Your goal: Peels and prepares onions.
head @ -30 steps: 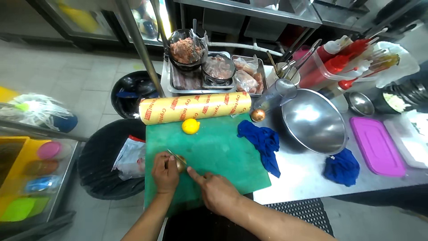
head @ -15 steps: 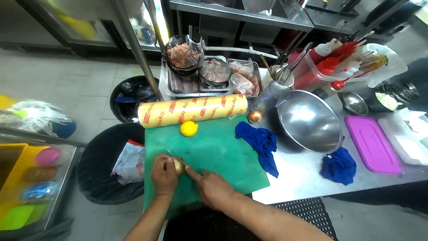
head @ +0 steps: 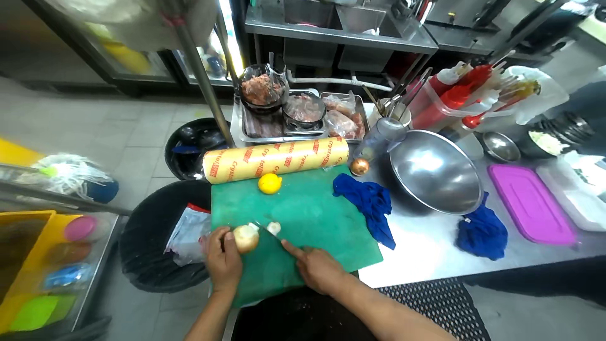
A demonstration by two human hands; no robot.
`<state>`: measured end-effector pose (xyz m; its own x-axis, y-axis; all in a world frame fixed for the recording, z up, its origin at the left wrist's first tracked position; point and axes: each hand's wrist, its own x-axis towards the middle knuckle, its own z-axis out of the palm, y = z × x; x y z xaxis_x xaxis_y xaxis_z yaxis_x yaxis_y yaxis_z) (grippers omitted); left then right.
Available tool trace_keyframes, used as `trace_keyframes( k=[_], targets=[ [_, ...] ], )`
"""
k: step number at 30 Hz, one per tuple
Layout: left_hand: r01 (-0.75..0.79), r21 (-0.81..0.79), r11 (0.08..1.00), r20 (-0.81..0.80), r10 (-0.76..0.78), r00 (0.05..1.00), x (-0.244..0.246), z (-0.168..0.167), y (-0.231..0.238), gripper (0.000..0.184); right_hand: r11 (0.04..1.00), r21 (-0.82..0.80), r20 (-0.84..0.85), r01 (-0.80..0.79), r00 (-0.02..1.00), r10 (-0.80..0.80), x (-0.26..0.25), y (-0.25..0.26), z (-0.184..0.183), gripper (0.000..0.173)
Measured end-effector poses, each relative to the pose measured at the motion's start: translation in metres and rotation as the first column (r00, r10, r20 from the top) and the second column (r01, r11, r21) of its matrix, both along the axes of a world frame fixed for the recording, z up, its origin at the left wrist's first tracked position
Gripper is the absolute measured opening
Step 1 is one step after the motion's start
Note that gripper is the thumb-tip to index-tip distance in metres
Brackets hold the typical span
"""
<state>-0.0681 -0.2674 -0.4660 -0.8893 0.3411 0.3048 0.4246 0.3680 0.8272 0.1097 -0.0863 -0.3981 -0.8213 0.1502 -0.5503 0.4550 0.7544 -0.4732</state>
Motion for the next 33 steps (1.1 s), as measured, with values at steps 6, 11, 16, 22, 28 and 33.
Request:
trace_keyframes(
  k=[6, 11, 16, 22, 28, 33],
  targets=[
    [0.292, -0.429, 0.855, 0.064, -0.294, 0.954, -0.014, 0.023, -0.017, 0.073, 0.971, -0.151, -0.096, 0.187, 0.975, -0.202, 0.013, -0.007, -0.006, 0.062],
    [0.27, -0.134, 0.954, 0.483, -0.175, 0.858, -0.032, 0.044, -0.005, 0.068, 0.928, -0.211, -0.105, 0.306, 0.937, -0.333, 0.012, -0.019, 0.005, 0.065],
    [0.06, 0.178, 0.982, 0.658, -0.164, 0.735, -0.033, 0.045, -0.002, 0.052, 0.907, -0.275, -0.134, 0.32, 0.921, -0.366, 0.001, -0.04, 0.002, 0.06],
    [0.147, -0.454, 0.879, 0.327, 0.01, 0.945, -0.029, 0.053, 0.008, 0.056, 0.898, -0.282, -0.076, 0.338, 0.925, -0.372, -0.03, -0.069, 0.002, 0.061],
    [0.396, -0.182, 0.9, 0.116, -0.38, 0.917, -0.049, 0.02, -0.007, 0.043, 0.871, -0.293, -0.075, 0.394, 0.899, -0.431, -0.043, -0.091, -0.001, 0.062],
    [0.087, -0.05, 0.995, 0.44, -0.056, 0.896, -0.033, 0.038, 0.013, 0.032, 0.909, -0.169, -0.11, 0.381, 0.909, -0.401, -0.036, -0.103, 0.018, 0.06]
  ],
)
